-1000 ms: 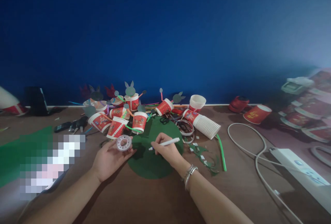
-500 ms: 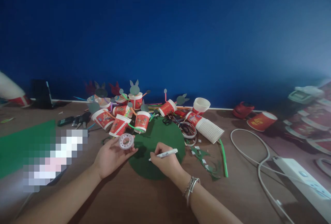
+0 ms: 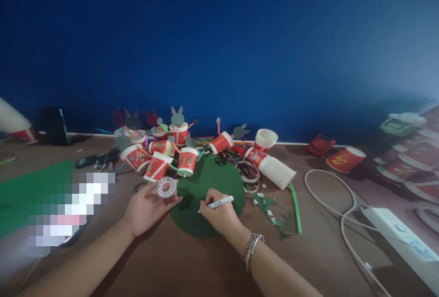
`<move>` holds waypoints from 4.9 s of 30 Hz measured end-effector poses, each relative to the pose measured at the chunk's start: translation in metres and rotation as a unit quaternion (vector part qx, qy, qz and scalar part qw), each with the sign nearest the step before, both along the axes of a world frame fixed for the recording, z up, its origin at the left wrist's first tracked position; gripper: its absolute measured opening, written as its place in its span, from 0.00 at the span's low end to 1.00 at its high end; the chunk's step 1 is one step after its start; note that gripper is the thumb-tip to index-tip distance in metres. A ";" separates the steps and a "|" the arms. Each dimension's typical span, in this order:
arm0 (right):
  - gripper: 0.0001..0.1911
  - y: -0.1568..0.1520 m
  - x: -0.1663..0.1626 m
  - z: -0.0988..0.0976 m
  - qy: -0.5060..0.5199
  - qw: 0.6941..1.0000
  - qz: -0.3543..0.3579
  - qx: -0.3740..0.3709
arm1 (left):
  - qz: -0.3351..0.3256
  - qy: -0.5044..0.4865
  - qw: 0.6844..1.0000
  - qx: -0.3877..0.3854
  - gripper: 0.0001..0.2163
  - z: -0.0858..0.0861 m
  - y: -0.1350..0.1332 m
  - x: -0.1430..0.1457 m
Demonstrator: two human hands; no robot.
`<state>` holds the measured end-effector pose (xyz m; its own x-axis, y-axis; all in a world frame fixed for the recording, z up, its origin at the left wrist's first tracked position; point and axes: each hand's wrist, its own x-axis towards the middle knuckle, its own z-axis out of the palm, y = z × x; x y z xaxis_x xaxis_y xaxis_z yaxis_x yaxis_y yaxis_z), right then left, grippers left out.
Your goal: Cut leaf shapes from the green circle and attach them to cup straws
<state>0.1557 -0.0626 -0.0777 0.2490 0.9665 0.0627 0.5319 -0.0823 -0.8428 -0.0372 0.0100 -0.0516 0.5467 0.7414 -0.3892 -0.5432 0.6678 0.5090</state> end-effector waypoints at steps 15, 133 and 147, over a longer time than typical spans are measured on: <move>0.11 -0.001 0.000 0.001 0.007 0.998 0.052 -0.028 | -0.003 0.011 1.000 -0.008 0.11 0.002 0.000 0.001; 0.12 -0.005 -0.010 0.005 -0.004 0.998 0.059 -0.015 | -0.020 0.010 1.000 0.010 0.11 -0.003 0.000 0.000; 0.12 -0.004 -0.010 0.004 -0.010 0.999 0.050 -0.004 | -0.025 0.006 1.000 0.011 0.11 -0.003 0.000 0.000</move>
